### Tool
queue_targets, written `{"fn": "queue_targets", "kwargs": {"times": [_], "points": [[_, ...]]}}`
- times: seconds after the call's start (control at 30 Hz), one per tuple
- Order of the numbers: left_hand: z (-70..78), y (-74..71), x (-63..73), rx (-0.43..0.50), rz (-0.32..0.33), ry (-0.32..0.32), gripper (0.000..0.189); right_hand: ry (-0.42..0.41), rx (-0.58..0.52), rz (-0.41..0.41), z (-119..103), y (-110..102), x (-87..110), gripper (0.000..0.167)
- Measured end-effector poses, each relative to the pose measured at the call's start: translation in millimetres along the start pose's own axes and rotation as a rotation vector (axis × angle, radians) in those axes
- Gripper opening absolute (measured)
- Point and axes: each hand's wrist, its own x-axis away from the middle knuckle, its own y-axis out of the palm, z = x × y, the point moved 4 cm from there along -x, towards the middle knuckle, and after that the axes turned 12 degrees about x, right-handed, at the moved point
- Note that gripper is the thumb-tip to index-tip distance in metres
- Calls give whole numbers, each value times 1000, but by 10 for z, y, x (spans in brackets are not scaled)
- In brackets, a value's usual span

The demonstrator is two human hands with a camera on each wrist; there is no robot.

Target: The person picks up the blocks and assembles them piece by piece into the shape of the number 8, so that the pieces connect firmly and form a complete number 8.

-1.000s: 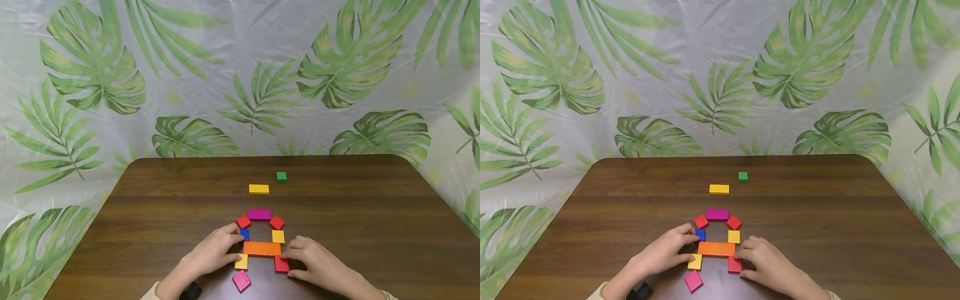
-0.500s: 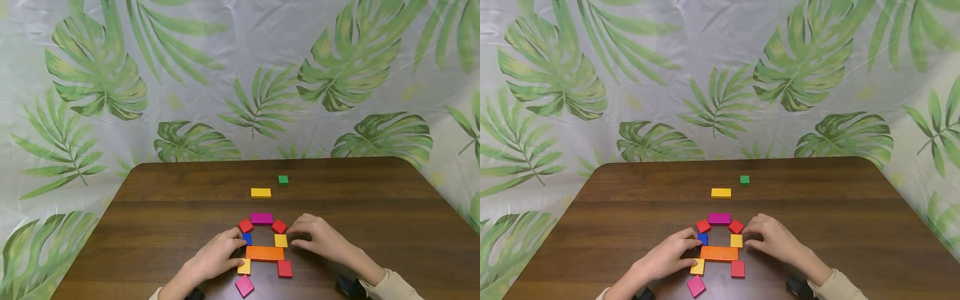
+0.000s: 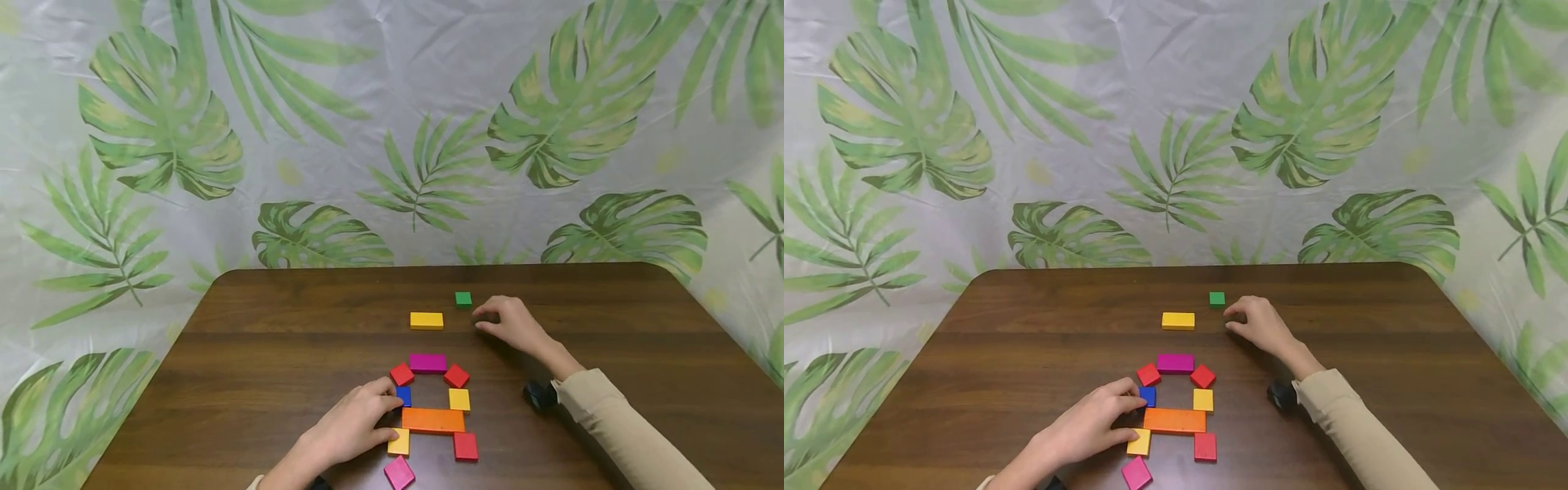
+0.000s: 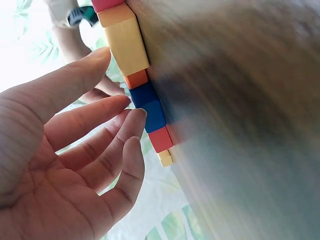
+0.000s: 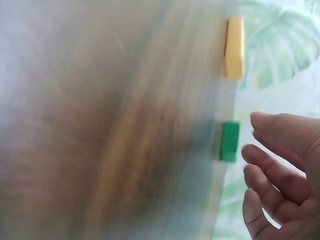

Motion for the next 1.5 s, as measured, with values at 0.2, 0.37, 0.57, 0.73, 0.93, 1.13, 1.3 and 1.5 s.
{"fn": "queue_targets", "kwargs": {"times": [0.2,0.37,0.57,0.73,0.93,1.13,1.3,1.5], "points": [[12,-4,14,9,-11,-23,38,68,-8,-14,135,58,-209,22],[38,9,19,7,-9,-13,37,75,-19,-32,144,106,-310,29],[47,-36,-34,-35,3,16,37,107,28,-50,139,116,-389,33],[41,-38,-39,-37,-6,4,38,109,87,-66,116,130,-390,29],[25,-21,-15,-42,3,1,38,61,152,-57,71,117,-340,20],[24,-21,-10,-48,8,16,38,26,116,-132,52,20,-131,16],[26,-26,-20,-51,6,24,38,-32,123,-143,36,-73,94,16],[20,-21,-17,-47,17,21,38,-61,161,-139,-18,-162,307,16]]}}
